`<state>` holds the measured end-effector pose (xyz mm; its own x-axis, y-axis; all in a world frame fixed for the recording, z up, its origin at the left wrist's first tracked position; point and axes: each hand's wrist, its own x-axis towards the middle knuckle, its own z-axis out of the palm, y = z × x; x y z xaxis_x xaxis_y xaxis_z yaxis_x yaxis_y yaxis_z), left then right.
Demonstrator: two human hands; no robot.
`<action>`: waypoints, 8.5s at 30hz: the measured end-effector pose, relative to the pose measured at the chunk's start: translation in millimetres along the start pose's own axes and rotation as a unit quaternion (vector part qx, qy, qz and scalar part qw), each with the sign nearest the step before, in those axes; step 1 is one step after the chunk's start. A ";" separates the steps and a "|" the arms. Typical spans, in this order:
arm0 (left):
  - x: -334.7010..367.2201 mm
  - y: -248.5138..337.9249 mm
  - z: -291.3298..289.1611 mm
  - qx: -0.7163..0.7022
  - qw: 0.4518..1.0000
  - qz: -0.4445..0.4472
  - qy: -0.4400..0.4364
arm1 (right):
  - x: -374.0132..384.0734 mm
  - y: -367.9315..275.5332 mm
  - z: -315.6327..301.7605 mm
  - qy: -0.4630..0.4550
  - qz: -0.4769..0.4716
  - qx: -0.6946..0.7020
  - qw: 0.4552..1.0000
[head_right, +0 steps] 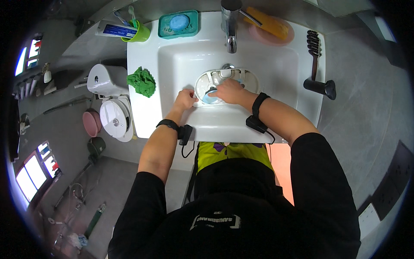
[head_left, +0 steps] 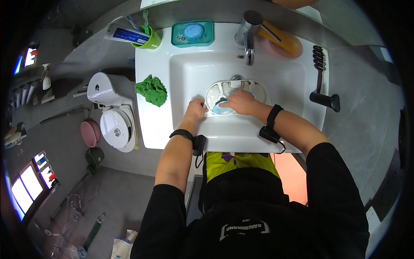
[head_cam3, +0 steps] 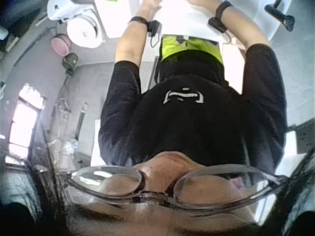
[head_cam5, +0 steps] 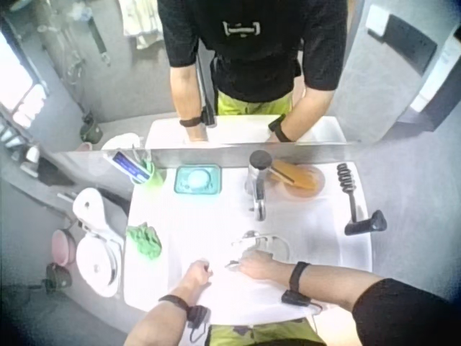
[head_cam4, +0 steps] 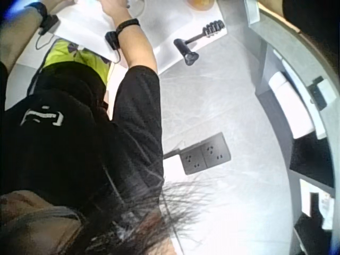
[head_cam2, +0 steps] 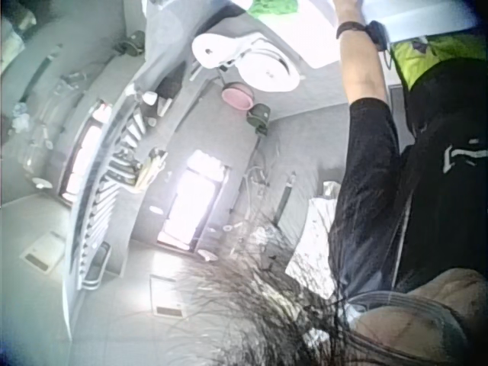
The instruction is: The person cleans a white plastic component in a bathroom sink, scrubbing the item with a blue brush under running water while turning it to reach all surfaces.
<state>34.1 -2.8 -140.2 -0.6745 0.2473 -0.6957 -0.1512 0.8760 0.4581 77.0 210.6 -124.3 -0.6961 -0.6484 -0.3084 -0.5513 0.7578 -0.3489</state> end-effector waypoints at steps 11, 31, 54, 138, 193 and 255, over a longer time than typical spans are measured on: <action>5.7 -9.0 5.8 -0.015 0.998 0.010 -0.056 | -3.2 -10.3 6.2 -0.045 0.020 0.145 0.988; 14.7 -13.4 7.6 -0.046 0.996 0.032 -0.067 | -30.1 -29.9 -9.4 -0.091 0.191 0.154 0.965; 20.1 -10.4 13.7 -0.008 0.996 0.024 -0.082 | 4.3 -33.7 1.6 0.078 0.265 0.126 0.953; 9.8 6.9 28.1 0.018 0.996 0.080 -0.042 | -54.9 -18.7 -2.4 0.006 0.289 0.299 0.909; 24.0 2.9 39.6 0.015 0.996 0.047 -0.070 | -109.6 -10.2 13.0 -0.001 0.355 0.207 0.912; 1.2 55.8 21.6 0.182 0.980 -0.076 -0.039 | -80.0 18.0 -1.1 -0.080 0.342 0.251 0.902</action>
<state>40.5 55.4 -127.4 -0.6051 0.1208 -0.7870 0.0316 0.9913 0.1278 122.3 276.2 -105.0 -0.6967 -0.0736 -0.7136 0.2886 0.8819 -0.3727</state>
